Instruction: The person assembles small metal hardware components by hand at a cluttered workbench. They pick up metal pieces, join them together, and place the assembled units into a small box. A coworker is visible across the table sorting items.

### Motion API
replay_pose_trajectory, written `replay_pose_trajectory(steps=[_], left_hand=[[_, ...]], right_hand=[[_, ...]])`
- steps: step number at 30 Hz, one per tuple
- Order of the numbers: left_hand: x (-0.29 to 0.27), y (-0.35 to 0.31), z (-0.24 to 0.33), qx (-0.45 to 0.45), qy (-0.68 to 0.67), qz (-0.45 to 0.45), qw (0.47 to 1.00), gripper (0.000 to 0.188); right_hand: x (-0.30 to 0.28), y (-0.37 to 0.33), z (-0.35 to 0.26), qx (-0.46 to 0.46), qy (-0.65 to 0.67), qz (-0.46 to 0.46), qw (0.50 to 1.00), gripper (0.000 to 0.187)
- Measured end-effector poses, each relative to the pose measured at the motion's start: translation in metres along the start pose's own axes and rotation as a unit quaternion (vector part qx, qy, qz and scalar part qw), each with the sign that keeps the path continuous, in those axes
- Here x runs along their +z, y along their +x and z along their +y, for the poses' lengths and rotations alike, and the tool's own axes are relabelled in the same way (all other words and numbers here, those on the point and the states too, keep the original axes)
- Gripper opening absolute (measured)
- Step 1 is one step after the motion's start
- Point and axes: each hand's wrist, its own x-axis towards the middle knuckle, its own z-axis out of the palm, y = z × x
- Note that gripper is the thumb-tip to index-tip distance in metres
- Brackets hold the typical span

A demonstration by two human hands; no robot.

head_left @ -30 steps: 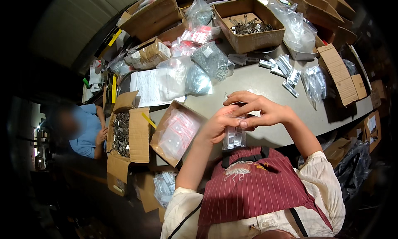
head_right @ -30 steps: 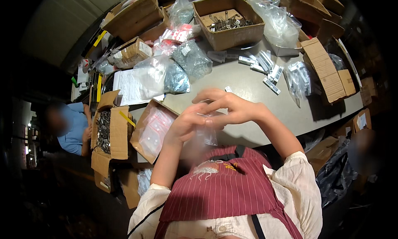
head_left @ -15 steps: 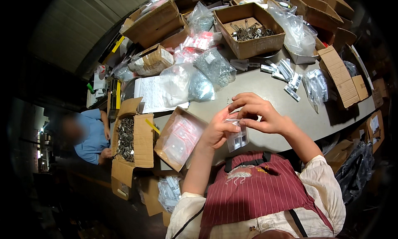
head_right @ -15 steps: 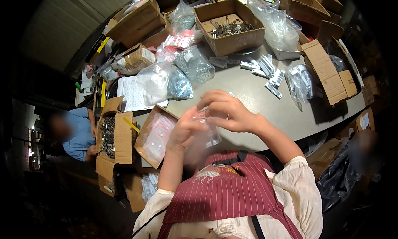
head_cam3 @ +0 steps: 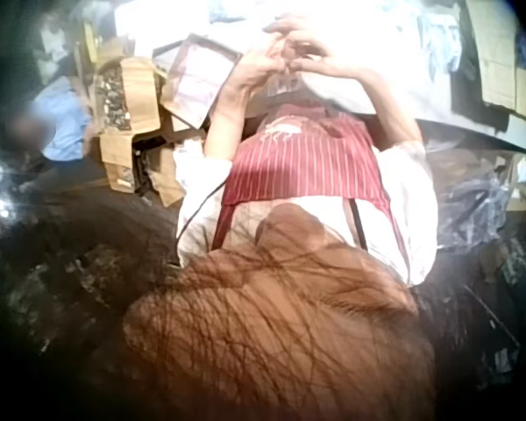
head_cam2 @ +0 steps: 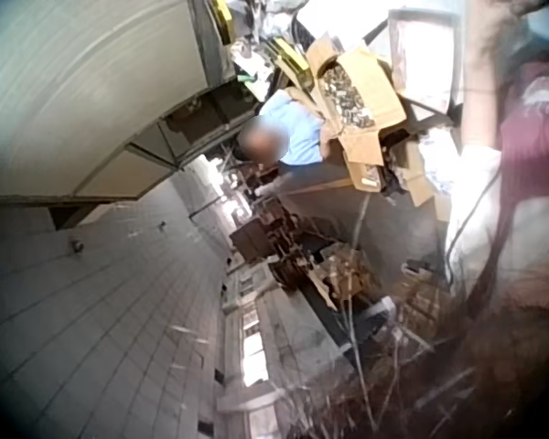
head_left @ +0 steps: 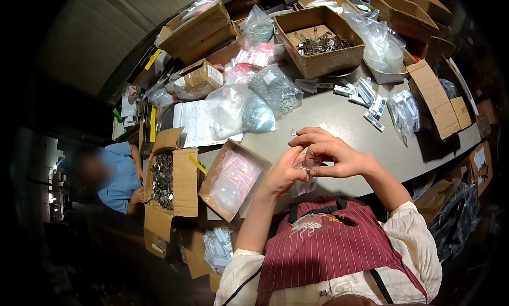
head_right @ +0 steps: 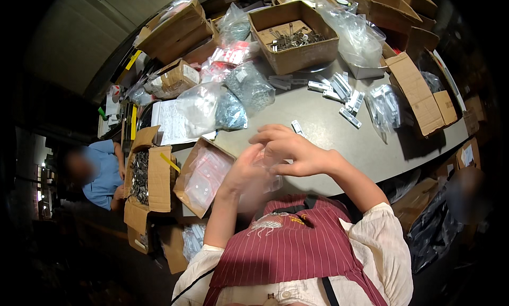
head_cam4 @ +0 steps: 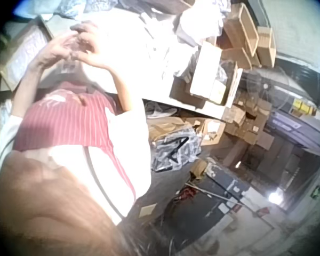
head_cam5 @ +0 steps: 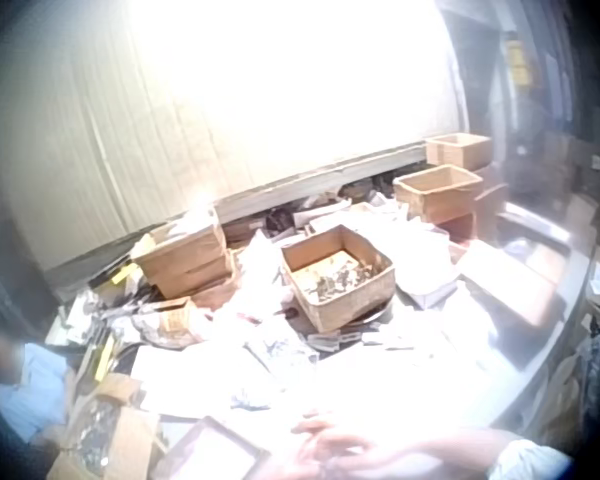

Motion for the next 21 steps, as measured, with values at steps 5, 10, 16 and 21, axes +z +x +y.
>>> replay_pose_trajectory(steps=[5, 10, 16, 21], left_hand=[[-0.002, -0.002, -0.003, 0.035, -0.008, 0.021, 0.999, 0.067], [-0.004, 0.007, -0.027, 0.121, 0.058, 0.162, 0.978, 0.028], [0.014, 0.002, -0.027, 0.201, 0.142, 0.257, 0.935, 0.019], [0.013, 0.001, -0.033, 0.224, 0.108, 0.264, 0.932, 0.017]], right_hand=[[-0.004, -0.001, -0.015, 0.065, 0.015, 0.064, 0.996, 0.015], [-0.007, -0.007, -0.012, 0.089, -0.065, 0.177, 0.978, 0.017], [0.002, -0.013, -0.014, 0.133, -0.095, 0.214, 0.963, 0.012], [0.010, -0.016, -0.018, 0.093, -0.100, 0.229, 0.964, 0.017]])
